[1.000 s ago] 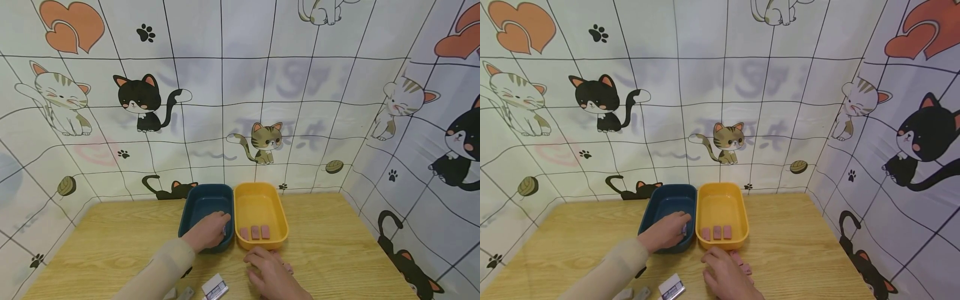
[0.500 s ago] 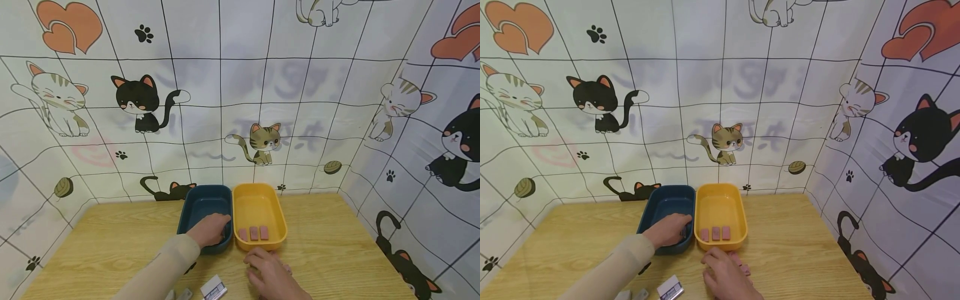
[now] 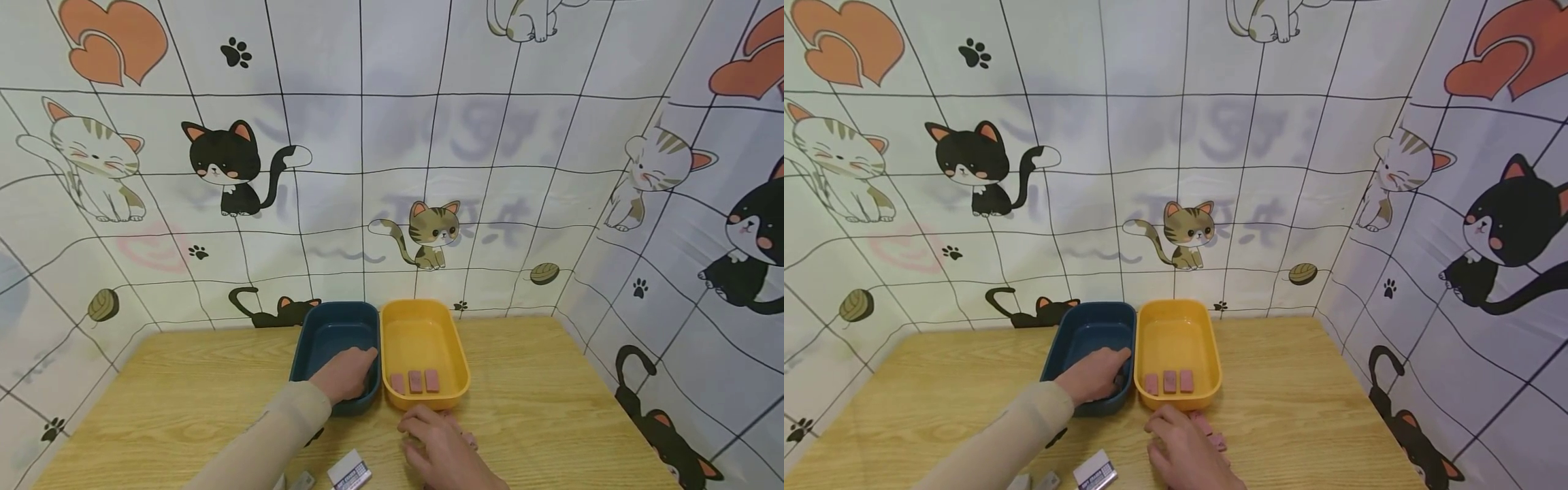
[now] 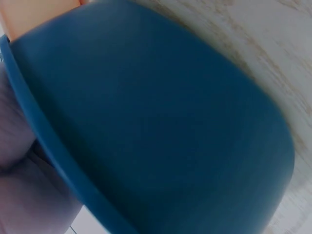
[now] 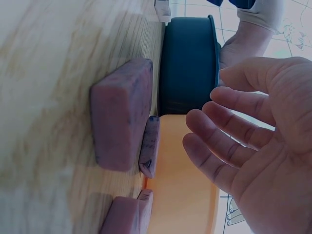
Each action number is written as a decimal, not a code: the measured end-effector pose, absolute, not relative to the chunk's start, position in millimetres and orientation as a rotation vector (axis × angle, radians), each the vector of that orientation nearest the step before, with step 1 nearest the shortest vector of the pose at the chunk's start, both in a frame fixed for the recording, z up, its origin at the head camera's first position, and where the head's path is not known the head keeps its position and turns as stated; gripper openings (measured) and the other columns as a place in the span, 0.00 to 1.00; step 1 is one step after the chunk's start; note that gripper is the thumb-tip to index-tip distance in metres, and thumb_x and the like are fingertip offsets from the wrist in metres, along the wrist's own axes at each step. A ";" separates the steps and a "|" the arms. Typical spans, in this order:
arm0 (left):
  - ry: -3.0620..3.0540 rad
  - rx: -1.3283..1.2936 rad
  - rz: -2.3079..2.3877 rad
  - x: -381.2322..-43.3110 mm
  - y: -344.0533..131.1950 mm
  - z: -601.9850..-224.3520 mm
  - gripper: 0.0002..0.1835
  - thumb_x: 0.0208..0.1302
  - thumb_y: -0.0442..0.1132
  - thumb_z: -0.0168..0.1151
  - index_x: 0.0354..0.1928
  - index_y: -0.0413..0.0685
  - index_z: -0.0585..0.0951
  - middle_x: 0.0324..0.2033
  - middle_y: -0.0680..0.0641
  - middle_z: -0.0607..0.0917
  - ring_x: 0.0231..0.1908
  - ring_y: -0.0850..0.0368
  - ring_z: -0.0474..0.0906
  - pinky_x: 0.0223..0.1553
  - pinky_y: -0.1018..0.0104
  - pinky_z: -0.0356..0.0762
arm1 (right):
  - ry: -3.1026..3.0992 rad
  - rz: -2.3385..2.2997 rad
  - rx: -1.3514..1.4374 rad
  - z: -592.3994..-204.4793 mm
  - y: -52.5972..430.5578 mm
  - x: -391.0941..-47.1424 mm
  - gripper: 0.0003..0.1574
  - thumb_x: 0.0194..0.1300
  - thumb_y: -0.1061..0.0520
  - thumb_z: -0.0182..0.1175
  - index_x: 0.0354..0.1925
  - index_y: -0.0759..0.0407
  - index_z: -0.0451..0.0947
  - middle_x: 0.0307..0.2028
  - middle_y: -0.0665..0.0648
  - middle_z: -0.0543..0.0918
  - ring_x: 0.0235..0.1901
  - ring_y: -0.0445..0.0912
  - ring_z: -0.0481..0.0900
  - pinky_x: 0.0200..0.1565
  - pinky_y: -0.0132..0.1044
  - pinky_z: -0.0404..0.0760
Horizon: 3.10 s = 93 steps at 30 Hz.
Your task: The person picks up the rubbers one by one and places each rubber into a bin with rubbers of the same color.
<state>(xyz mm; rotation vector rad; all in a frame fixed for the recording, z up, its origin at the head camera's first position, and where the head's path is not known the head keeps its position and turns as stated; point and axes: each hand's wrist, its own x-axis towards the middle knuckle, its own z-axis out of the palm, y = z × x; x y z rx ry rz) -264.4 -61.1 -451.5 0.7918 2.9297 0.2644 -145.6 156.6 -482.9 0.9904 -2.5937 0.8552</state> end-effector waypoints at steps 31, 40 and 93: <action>2.954 0.883 0.231 -266.9 -71.3 -456.7 0.16 0.53 0.30 0.78 0.40 0.46 0.81 0.28 0.51 0.81 0.27 0.58 0.74 0.31 0.64 0.76 | -2.733 0.909 0.939 -481.1 158.2 -146.5 0.06 0.71 0.58 0.64 0.44 0.52 0.86 0.46 0.41 0.80 0.44 0.34 0.77 0.47 0.42 0.79; 2.942 0.780 0.320 -262.4 -83.7 -446.7 0.16 0.56 0.35 0.76 0.45 0.45 0.82 0.33 0.50 0.85 0.32 0.56 0.78 0.39 0.58 0.82 | -2.750 0.917 0.927 -477.3 157.1 -148.2 0.07 0.70 0.58 0.64 0.45 0.53 0.87 0.47 0.43 0.81 0.45 0.35 0.77 0.48 0.39 0.81; 3.227 1.100 0.596 -160.0 -95.1 -451.1 0.19 0.66 0.41 0.69 0.56 0.43 0.82 0.52 0.47 0.84 0.53 0.52 0.80 0.55 0.53 0.81 | -2.844 1.016 0.616 -466.2 178.2 -149.6 0.21 0.73 0.33 0.58 0.47 0.44 0.84 0.43 0.41 0.80 0.39 0.34 0.73 0.44 0.35 0.81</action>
